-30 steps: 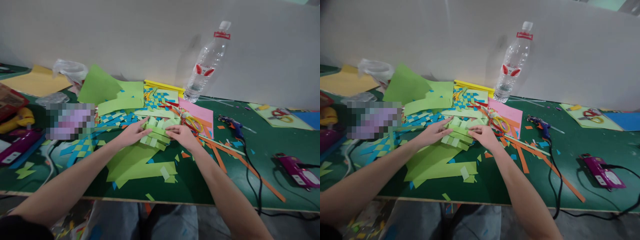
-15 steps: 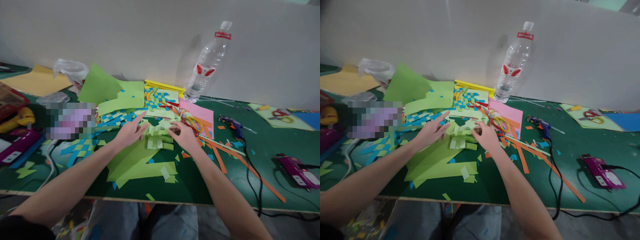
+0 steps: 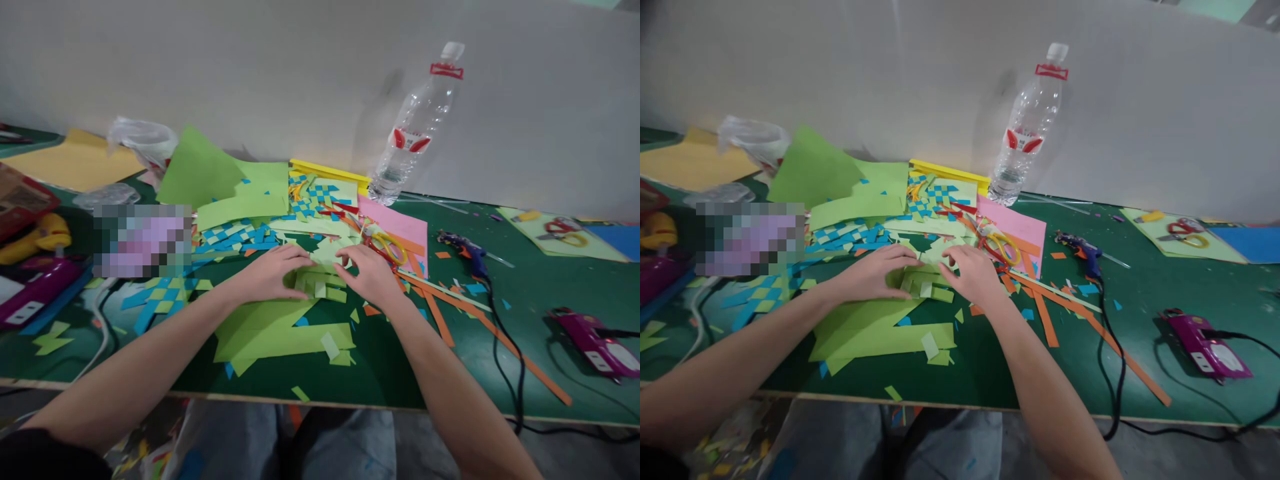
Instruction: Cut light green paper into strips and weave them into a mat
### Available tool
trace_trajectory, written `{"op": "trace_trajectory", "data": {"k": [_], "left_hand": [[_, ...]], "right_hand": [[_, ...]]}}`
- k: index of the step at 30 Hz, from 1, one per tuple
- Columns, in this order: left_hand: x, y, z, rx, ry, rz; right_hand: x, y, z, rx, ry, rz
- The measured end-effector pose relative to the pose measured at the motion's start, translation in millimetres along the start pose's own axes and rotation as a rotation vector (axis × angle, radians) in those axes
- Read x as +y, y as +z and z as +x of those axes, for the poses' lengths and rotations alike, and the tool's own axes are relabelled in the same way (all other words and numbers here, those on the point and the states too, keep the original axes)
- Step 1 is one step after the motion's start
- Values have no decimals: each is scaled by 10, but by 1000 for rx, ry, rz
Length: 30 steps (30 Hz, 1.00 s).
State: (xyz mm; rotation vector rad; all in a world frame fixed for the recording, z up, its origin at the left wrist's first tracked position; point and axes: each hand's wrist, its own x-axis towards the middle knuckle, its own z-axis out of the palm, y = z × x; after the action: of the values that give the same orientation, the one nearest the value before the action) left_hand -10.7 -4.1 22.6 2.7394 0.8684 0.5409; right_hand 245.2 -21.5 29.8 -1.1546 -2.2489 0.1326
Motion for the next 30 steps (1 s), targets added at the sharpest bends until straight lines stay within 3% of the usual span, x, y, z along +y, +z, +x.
{"op": "trace_trajectory", "data": {"k": [13,30], "left_hand": [[-7,54,-24,-166,-54,37],[49,56,-16,-175,-91,97]], "right_hand": [[-25,-94,34,-327,-73,-133],[-40,-112,32,-366,-52,-113]]}}
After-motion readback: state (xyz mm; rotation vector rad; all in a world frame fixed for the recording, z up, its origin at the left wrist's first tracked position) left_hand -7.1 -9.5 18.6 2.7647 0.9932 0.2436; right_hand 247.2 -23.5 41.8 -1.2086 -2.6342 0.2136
